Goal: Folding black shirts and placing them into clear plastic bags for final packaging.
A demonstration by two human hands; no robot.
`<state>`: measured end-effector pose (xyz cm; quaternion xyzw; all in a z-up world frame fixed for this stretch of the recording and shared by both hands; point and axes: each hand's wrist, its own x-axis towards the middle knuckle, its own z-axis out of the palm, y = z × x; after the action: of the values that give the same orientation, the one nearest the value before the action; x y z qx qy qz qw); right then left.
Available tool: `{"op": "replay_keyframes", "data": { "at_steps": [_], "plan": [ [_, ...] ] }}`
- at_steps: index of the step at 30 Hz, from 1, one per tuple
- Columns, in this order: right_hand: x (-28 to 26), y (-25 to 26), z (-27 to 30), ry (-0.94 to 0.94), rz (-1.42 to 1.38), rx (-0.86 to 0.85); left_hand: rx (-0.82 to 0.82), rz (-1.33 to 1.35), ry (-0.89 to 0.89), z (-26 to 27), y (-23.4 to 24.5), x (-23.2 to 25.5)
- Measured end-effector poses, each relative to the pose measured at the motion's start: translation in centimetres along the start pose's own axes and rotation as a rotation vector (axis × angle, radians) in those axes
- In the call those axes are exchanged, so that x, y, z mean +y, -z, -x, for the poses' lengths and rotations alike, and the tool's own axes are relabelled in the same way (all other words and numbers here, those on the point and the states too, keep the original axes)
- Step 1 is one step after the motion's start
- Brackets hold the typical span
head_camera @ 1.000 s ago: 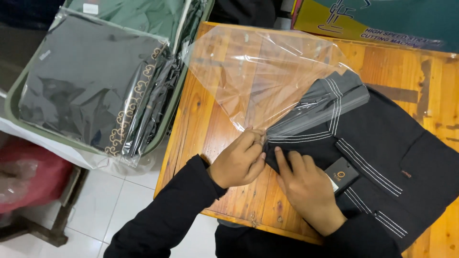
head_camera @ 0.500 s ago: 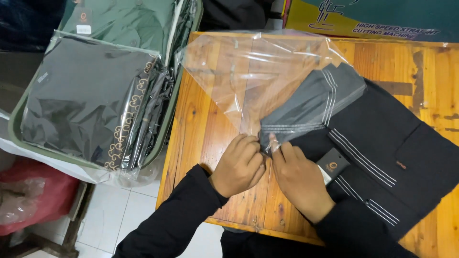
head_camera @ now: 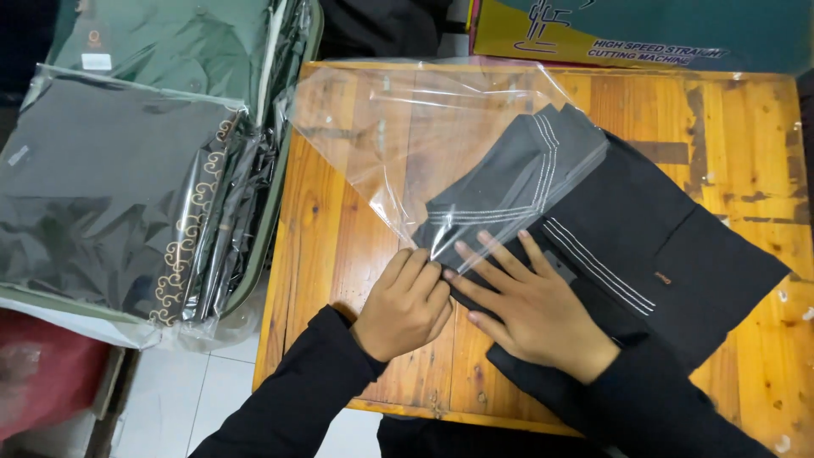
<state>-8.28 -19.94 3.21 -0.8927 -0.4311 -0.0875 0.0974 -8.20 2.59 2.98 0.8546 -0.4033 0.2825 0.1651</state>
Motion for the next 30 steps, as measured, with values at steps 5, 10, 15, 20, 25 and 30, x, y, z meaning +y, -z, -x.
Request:
{"op": "replay_keyframes", "data": {
  "at_steps": [5,10,15,20,25,30],
  "plan": [
    [-0.5,-1.6,-2.3,-0.095,-0.03,0.065,-0.017,0.021,-0.046,-0.3,0.1,0.0],
    [0.2,2.4,-0.7,-0.05,-0.3,0.123,-0.046,0.047,0.027,0.4,-0.2,0.1],
    [-0.3,3.8,5.9,-0.401,0.038,0.041,-0.038,0.027,0.021,0.6,-0.5,-0.3],
    [-2.3,1.3,7.6,-0.575,0.194,-0.073,-0.061,0.03,0.016,0.8,-0.9,-0.3],
    [-1.7,2.0,6.7,-0.753,0.186,-0.06,-0.055,0.025,0.027,0.9,-0.8,-0.3],
    [-0.4,2.8,6.2,-0.923,-0.043,-0.249,-0.05,0.027,0.028,1.1,-0.9,-0.3]
  ]
}}
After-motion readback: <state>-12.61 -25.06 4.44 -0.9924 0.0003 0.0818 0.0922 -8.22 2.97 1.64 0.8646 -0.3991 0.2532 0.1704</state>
